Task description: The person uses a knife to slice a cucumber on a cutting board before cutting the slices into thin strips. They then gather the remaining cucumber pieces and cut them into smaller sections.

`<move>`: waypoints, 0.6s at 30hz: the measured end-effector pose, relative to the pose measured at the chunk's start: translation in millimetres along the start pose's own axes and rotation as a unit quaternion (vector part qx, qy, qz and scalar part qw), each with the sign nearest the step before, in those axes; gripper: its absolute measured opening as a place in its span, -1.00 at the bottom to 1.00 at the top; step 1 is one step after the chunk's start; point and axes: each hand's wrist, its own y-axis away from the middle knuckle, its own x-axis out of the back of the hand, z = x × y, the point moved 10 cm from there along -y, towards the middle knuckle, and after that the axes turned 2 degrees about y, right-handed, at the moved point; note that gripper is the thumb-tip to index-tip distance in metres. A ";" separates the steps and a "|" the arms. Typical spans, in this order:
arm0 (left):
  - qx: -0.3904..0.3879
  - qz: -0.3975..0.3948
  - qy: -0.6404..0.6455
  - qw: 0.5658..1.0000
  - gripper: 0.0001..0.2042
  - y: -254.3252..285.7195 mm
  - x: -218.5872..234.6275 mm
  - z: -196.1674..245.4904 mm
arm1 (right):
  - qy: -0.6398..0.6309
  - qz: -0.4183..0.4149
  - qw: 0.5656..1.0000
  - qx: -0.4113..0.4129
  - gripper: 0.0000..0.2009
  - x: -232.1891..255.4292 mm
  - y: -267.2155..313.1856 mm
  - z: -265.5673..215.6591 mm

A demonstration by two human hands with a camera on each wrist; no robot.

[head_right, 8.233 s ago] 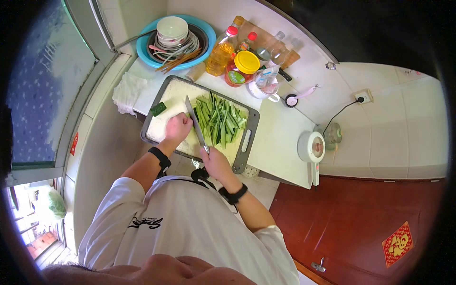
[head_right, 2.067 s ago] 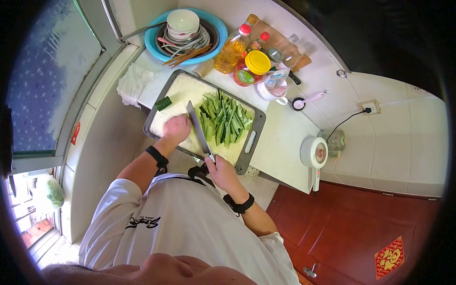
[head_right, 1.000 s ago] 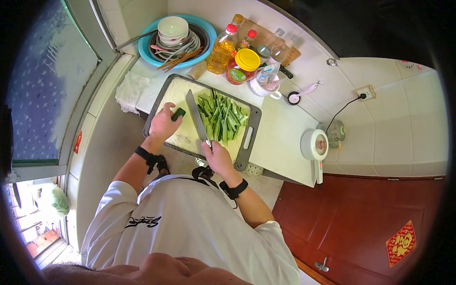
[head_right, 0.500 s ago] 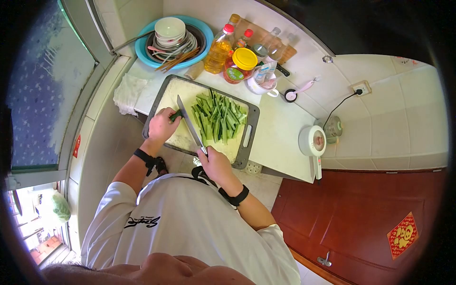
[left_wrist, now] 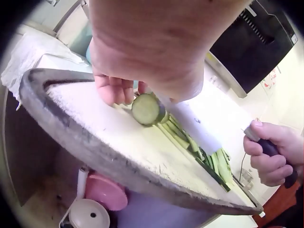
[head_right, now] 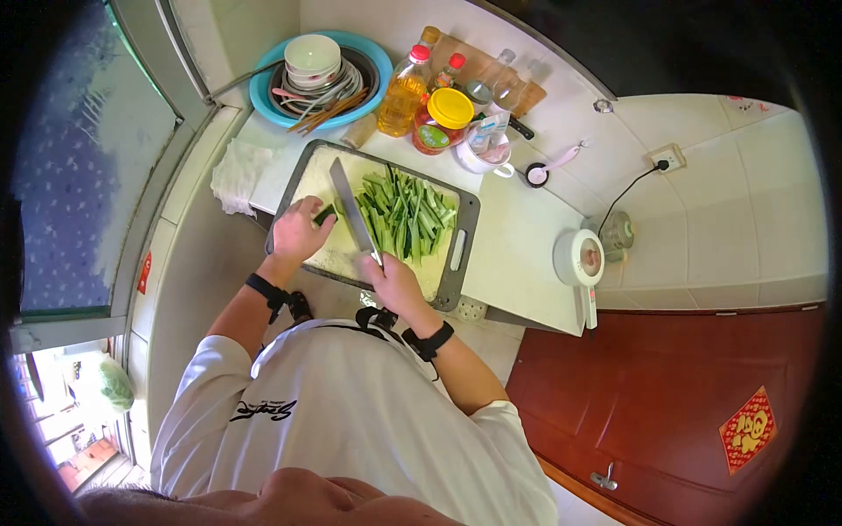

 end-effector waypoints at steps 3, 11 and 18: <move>-0.016 -0.013 -0.055 0.998 -0.62 -15.5 -3.3 10.1 | -0.069 0.012 0.997 -0.044 -0.60 10.2 11.5 13.9; -0.101 -0.211 -0.197 0.952 -0.75 -33.7 -65.5 38.3 | -0.256 0.011 0.959 -0.116 -0.65 18.4 35.5 25.2; -0.092 -0.033 0.199 0.975 -0.85 -18.3 30.6 94.9 | -0.264 0.040 0.955 -0.127 -0.66 28.2 45.5 39.6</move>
